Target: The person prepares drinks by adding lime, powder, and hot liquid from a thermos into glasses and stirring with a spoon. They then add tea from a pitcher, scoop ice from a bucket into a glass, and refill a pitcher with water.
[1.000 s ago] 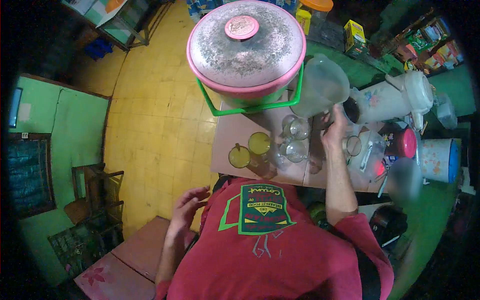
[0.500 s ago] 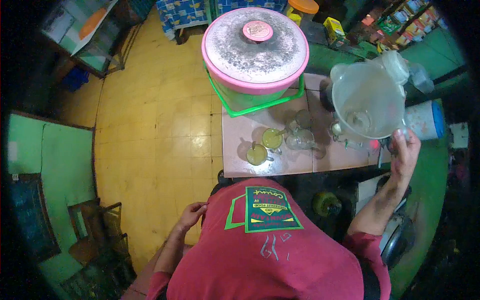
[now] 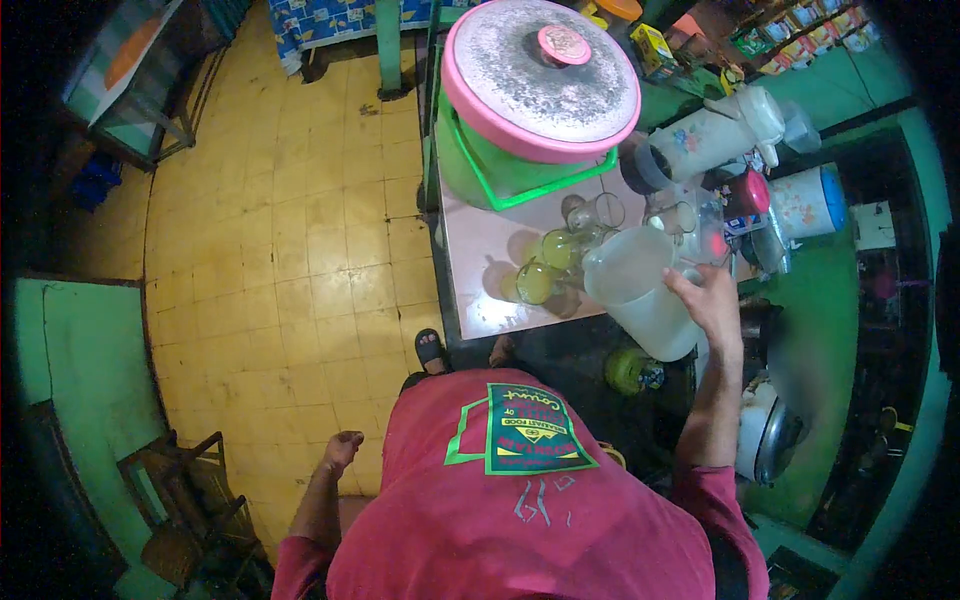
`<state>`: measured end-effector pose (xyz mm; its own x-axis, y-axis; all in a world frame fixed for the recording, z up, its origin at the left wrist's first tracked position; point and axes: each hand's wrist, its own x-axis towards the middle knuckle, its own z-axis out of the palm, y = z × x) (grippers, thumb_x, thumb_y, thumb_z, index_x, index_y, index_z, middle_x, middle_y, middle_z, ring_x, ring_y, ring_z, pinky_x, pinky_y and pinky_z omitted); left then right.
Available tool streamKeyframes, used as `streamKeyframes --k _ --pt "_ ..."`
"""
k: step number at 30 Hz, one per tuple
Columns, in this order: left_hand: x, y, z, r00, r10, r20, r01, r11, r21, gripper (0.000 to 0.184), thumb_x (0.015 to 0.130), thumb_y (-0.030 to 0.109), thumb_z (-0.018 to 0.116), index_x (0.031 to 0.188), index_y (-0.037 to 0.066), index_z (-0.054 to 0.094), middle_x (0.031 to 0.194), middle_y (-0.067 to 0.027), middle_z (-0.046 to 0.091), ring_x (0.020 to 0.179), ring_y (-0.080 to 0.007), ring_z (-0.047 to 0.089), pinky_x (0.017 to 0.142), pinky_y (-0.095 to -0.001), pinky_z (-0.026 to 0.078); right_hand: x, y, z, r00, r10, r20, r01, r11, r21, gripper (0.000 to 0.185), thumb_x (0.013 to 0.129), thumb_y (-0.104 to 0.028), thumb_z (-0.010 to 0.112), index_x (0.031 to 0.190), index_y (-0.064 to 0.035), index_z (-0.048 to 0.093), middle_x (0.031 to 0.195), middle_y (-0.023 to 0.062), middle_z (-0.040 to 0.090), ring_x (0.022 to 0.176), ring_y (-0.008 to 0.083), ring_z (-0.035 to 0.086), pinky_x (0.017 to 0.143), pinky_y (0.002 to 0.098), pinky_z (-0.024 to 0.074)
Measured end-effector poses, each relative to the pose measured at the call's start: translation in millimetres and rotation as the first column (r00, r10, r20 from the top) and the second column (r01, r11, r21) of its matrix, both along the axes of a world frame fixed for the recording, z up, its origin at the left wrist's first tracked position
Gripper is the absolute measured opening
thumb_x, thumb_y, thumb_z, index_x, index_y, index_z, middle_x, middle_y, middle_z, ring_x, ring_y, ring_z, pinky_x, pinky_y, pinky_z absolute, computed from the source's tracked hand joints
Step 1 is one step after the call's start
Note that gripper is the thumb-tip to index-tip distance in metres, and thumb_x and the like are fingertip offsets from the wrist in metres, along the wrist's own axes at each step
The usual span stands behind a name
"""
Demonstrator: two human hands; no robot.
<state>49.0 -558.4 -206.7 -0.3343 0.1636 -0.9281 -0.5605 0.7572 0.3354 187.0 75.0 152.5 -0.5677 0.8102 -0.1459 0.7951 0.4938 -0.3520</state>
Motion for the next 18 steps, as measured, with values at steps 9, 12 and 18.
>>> streamKeyframes --k 9,12,18 --pt "8.7 19.7 -9.8 0.998 0.068 0.014 -0.07 0.975 0.209 0.034 0.09 0.034 0.067 0.111 0.007 0.066 0.087 0.0007 0.063 0.073 -0.0102 0.052 0.057 -0.0257 0.04 -34.6 -18.4 2.3 0.988 -0.008 0.154 -0.014 0.99 0.141 0.068 0.071 -0.051 0.075 0.099 0.0109 0.068 0.082 0.0292 0.068 0.081 0.0373 0.07 0.076 0.044 0.0535" --pt "10.4 26.0 -7.2 0.999 0.046 0.027 -0.05 0.985 0.165 0.035 0.091 0.036 0.066 0.111 0.007 0.066 0.088 -0.0002 0.063 0.074 -0.0099 0.052 0.059 -0.0259 0.041 -40.0 -22.5 2.6 0.986 -0.012 0.166 -0.011 0.99 0.137 0.067 0.072 -0.051 0.074 0.098 0.0105 0.069 0.08 0.03 0.067 0.08 0.0383 0.07 0.075 0.0447 0.0536" --pt "9.5 24.0 -0.7 0.994 0.108 0.029 -0.11 0.989 0.103 0.025 0.092 0.023 0.066 0.105 0.002 0.068 0.081 0.0017 0.061 0.069 -0.0091 0.05 0.061 -0.0265 0.042 -45.8 -29.5 9.9 0.981 0.001 0.196 -0.028 0.991 0.133 0.063 0.073 -0.052 0.073 0.09 0.0083 0.069 0.076 0.0277 0.067 0.076 0.0387 0.069 0.072 0.0464 0.0527"
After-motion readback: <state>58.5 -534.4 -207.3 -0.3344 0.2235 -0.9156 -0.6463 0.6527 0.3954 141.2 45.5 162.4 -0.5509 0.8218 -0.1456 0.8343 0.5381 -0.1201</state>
